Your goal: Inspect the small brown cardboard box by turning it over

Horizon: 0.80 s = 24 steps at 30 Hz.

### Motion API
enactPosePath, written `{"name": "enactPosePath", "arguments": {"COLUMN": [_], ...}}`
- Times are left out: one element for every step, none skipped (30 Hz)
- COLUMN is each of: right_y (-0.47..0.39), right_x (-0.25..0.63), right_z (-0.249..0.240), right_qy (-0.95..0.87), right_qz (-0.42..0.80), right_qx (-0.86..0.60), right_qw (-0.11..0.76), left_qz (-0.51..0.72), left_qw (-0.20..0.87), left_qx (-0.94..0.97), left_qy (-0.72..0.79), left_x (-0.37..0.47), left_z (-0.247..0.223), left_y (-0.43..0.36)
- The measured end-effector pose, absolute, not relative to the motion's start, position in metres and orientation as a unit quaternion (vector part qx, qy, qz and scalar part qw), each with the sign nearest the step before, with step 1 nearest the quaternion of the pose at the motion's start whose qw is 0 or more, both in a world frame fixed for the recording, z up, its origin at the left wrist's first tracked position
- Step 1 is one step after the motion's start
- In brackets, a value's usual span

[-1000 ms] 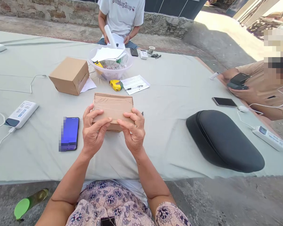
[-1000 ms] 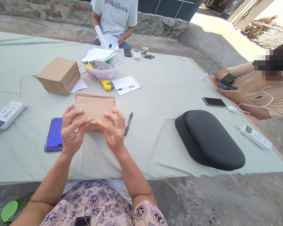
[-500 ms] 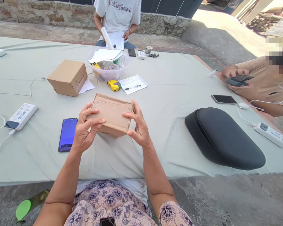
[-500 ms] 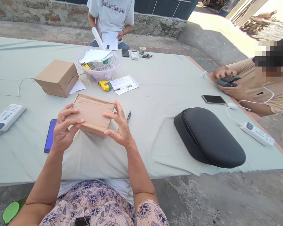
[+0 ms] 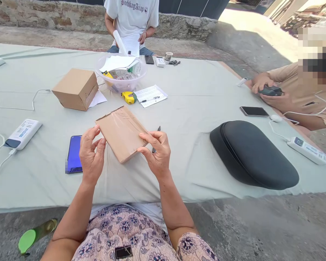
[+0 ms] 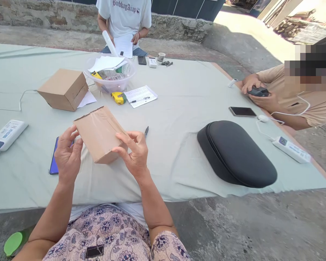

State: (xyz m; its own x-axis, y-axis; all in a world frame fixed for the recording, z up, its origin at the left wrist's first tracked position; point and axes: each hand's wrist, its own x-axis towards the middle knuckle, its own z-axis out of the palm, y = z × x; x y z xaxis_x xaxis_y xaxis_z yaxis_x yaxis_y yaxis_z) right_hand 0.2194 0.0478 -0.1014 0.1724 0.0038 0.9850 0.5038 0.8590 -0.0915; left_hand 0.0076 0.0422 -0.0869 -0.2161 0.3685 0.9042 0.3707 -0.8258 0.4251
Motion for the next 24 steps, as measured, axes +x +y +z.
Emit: {"name": "enactPosePath", "arguments": {"right_y": [0.046,0.044,0.042,0.04,0.037,0.036,0.034,0.033,0.032,0.032,0.033,0.034,0.036,0.038,0.041,0.044,0.048,0.052,0.057,0.062,0.067,0.073,0.078,0.083], "right_x": [0.218,0.217,0.216,0.215,0.214,0.213,0.212,0.212,0.213,0.214,0.217,0.219,0.223,0.227,0.23,0.234,0.238,0.242,0.245,0.247,0.248,0.248,0.248,0.247], "right_z": [-0.102,-0.103,-0.104,-0.105,-0.106,-0.108,-0.109,-0.11,-0.112,-0.113,-0.113,-0.113,-0.112,-0.111,-0.109,-0.106,-0.102,-0.099,-0.095,-0.092,-0.089,-0.086,-0.085,-0.084], "right_qy": [-0.62,-0.622,-0.624,-0.626,-0.63,-0.635,-0.64,-0.646,-0.654,-0.663,-0.674,-0.684,-0.695,-0.706,-0.718,-0.731,-0.746,-0.762,-0.776,-0.787,-0.793,-0.793,-0.788,-0.778], "right_qz": [-0.172,-0.168,-0.158,-0.144,-0.13,-0.119,-0.111,-0.106,-0.103,-0.096,-0.086,-0.075,-0.067,-0.064,-0.063,-0.064,-0.062,-0.056,-0.044,-0.03,-0.013,0.005,0.024,0.044], "right_qx": [-0.208,-0.212,-0.215,-0.213,-0.204,-0.189,-0.171,-0.154,-0.141,-0.133,-0.128,-0.127,-0.131,-0.139,-0.149,-0.158,-0.163,-0.163,-0.158,-0.154,-0.152,-0.153,-0.157,-0.161], "right_qw": [0.737,0.735,0.735,0.736,0.738,0.74,0.741,0.74,0.736,0.73,0.722,0.714,0.704,0.692,0.677,0.66,0.643,0.624,0.608,0.597,0.59,0.59,0.595,0.606], "left_qz": [-0.718,-0.706,-0.689,-0.67,-0.649,-0.63,-0.613,-0.6,-0.588,-0.579,-0.572,-0.566,-0.561,-0.557,-0.554,-0.551,-0.547,-0.543,-0.54,-0.537,-0.535,-0.534,-0.534,-0.535], "left_qw": [-0.023,-0.047,-0.063,-0.068,-0.058,-0.035,-0.006,0.021,0.038,0.042,0.038,0.03,0.021,0.015,0.011,0.006,0.001,-0.004,-0.008,-0.011,-0.01,-0.008,-0.006,-0.005], "left_qx": [-0.637,-0.657,-0.68,-0.704,-0.727,-0.744,-0.756,-0.761,-0.765,-0.77,-0.775,-0.781,-0.786,-0.791,-0.794,-0.799,-0.804,-0.809,-0.813,-0.817,-0.818,-0.818,-0.817,-0.815], "left_qy": [-0.281,-0.262,-0.242,-0.226,-0.218,-0.22,-0.231,-0.246,-0.259,-0.266,-0.267,-0.263,-0.258,-0.253,-0.248,-0.242,-0.234,-0.225,-0.216,-0.211,-0.21,-0.213,-0.218,-0.223], "left_x": [0.008,0.007,0.007,0.006,0.005,0.004,0.003,0.002,0.001,-0.001,-0.002,-0.003,-0.004,-0.005,-0.006,-0.006,-0.007,-0.007,-0.007,-0.007,-0.007,-0.007,-0.008,-0.008], "left_z": [-0.089,-0.091,-0.093,-0.095,-0.096,-0.097,-0.096,-0.095,-0.093,-0.09,-0.087,-0.084,-0.081,-0.078,-0.075,-0.073,-0.071,-0.069,-0.068,-0.067,-0.067,-0.067,-0.067,-0.068], "left_y": [0.038,0.034,0.031,0.028,0.025,0.024,0.023,0.022,0.022,0.023,0.024,0.025,0.026,0.027,0.028,0.029,0.029,0.03,0.031,0.031,0.032,0.033,0.033,0.034]}}
